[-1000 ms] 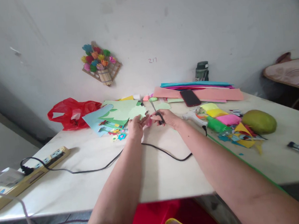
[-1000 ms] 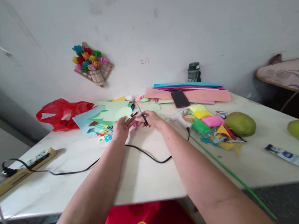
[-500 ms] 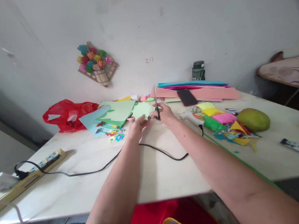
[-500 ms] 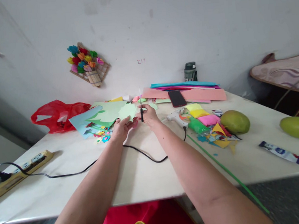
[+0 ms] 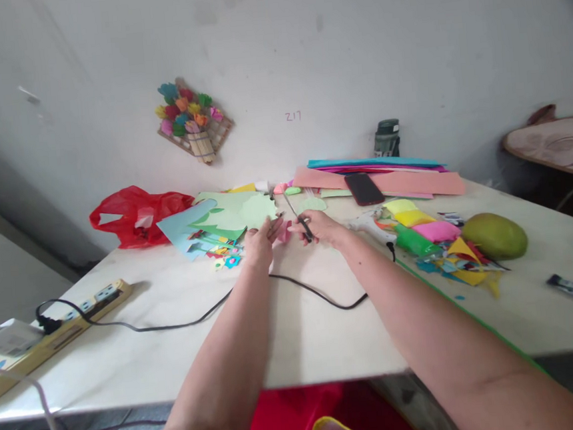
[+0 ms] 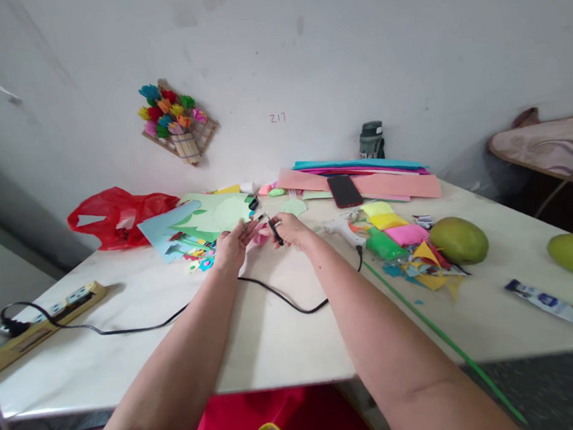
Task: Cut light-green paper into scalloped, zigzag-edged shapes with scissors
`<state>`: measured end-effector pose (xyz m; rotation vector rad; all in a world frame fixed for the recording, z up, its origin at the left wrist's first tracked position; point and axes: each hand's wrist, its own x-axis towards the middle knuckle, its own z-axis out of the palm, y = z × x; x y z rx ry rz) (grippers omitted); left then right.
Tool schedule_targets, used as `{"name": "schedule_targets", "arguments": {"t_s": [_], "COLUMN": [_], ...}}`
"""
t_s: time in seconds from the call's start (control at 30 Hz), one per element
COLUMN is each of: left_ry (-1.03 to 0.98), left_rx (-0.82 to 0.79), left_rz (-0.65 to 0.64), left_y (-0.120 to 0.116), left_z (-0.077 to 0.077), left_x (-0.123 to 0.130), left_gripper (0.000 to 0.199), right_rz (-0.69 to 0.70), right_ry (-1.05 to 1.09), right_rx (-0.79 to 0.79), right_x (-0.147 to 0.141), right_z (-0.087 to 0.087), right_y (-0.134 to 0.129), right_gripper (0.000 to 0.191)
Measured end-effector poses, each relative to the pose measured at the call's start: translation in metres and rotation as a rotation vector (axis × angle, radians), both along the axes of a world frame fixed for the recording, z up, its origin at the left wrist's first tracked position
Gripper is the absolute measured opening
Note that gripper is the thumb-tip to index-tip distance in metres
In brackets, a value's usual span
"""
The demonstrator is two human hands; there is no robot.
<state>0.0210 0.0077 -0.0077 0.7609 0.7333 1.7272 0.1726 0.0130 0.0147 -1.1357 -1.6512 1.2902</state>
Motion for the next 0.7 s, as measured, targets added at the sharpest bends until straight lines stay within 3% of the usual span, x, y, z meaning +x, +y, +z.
{"name": "schedule_targets", "arguments": {"t_s": [0.27,0.7], "left_ry": [-0.124,-0.167], "left_rx": [-0.006,-0.104], "left_rz": [-0.029,-0.054], "left_y": [-0.002,-0.002], "left_z": [0.001,0.003], "left_x": [-0.002,0.003], "left_gripper": [0.009,0.004], "right_rz": [0.308,0.312], "right_ry": [-0.135,-0.094], "right_rx": [0.070,0.064], "right_x": [0.017,0.011], "right_z": [0.007,0.002], "right_y": [-0.006,-0.004], "right_gripper": [0.038,0.035]}}
